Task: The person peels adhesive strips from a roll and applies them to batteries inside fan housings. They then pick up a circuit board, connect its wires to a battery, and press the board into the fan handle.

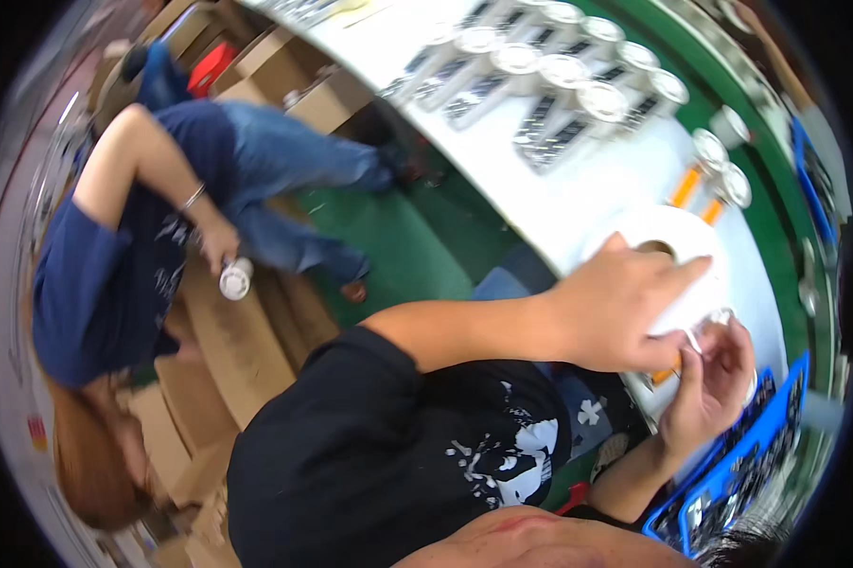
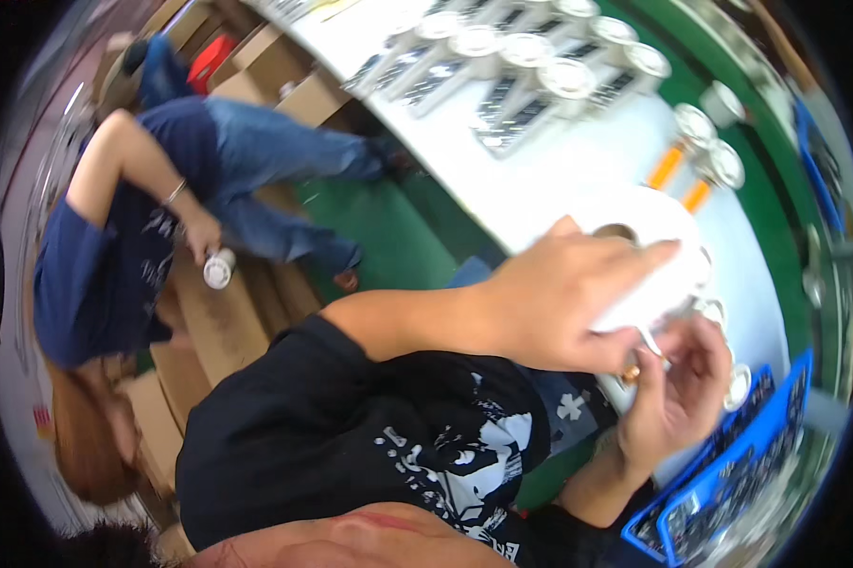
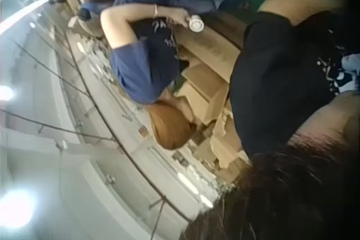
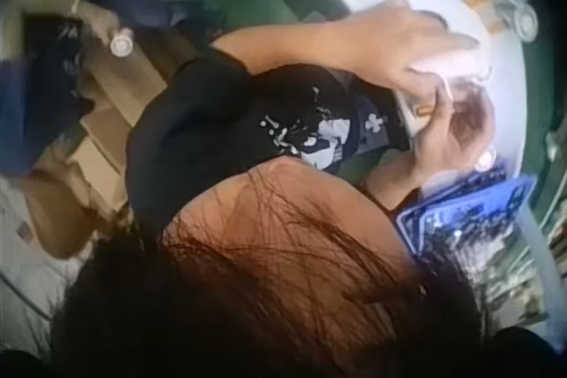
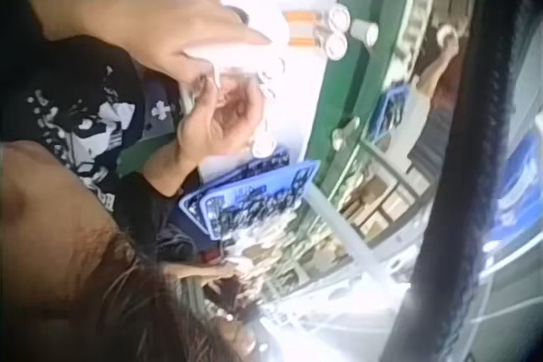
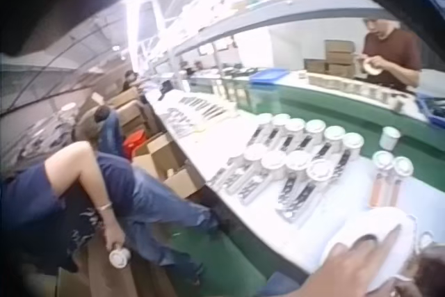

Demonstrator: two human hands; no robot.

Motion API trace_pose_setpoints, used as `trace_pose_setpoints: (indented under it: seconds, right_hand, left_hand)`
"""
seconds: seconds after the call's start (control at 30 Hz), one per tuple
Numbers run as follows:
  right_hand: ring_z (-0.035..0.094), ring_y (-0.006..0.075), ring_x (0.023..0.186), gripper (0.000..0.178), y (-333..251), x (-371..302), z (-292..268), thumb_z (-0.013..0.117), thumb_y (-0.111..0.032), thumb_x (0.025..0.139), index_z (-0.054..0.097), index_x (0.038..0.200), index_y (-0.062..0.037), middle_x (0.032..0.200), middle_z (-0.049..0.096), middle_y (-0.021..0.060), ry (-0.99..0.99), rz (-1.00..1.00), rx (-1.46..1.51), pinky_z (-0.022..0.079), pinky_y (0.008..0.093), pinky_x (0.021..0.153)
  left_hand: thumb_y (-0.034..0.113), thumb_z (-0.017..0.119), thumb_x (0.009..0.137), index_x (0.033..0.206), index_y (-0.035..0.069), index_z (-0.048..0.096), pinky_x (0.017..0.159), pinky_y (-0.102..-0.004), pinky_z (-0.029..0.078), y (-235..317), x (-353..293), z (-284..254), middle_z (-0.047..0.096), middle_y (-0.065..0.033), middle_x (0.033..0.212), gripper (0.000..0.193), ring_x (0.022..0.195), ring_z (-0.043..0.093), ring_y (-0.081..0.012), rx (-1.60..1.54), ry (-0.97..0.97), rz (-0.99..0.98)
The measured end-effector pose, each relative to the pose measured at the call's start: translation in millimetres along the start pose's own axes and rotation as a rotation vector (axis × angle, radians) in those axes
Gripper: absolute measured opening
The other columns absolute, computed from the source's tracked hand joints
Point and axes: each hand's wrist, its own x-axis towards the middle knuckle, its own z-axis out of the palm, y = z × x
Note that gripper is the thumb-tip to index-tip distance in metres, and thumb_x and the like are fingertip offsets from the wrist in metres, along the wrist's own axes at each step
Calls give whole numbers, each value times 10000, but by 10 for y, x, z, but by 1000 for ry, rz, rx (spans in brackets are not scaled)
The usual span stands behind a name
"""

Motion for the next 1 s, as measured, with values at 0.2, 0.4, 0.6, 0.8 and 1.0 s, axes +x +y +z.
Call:
trace_pose_setpoints:
  seconds: [0.2, 0.4, 0.6, 0.8, 1.0]
  right_hand:
    - [560, 225, 850, 473, 7, 151, -104, 754, 89, 788, 564, 1208, -17, 959, 637, 107, -120, -960, -58, 449, 341, 729]
    - [538, 166, 850, 580, 74, 23, -566, 731, 93, 794, 557, 1335, -26, 853, 593, 38, 139, -391, -183, 414, 311, 764]
    - [506, 129, 742, 536, 105, -167, -706, 739, 99, 784, 585, 1283, -21, 840, 613, 22, -253, -67, -496, 407, 257, 682]
    - [460, 143, 684, 494, 233, -202, -553, 734, 106, 781, 595, 1233, -38, 816, 624, 30, -269, 47, -588, 402, 274, 628]
    - [567, 261, 799, 394, 241, -139, -441, 713, 63, 817, 593, 1174, -54, 817, 651, 52, -214, 25, -547, 451, 383, 719]
  left_hand:
    - [301, 540, 974, 1470, -113, 417, 914, -406, 528, -28, -65, -12, 664, -277, 1210, 658, 1045, 678, -325, -471, 271, -174]
    - [401, 481, 1007, 1509, -110, 376, 1021, -359, 451, -278, -62, 219, 605, -206, 1332, 724, 1198, 585, -240, -486, 312, -84]
    - [563, 418, 966, 1497, -65, 438, 704, -253, 382, -215, 1, 482, 582, -59, 957, 823, 832, 492, -120, -313, 381, -44]
    - [568, 413, 962, 1489, -67, 451, 702, -256, 382, -223, 24, 484, 584, -62, 940, 826, 820, 491, -119, -289, 359, -26]
    - [565, 406, 960, 1484, -74, 454, 701, -256, 380, -302, -13, 487, 586, -64, 934, 828, 808, 486, -119, -240, 364, -14]
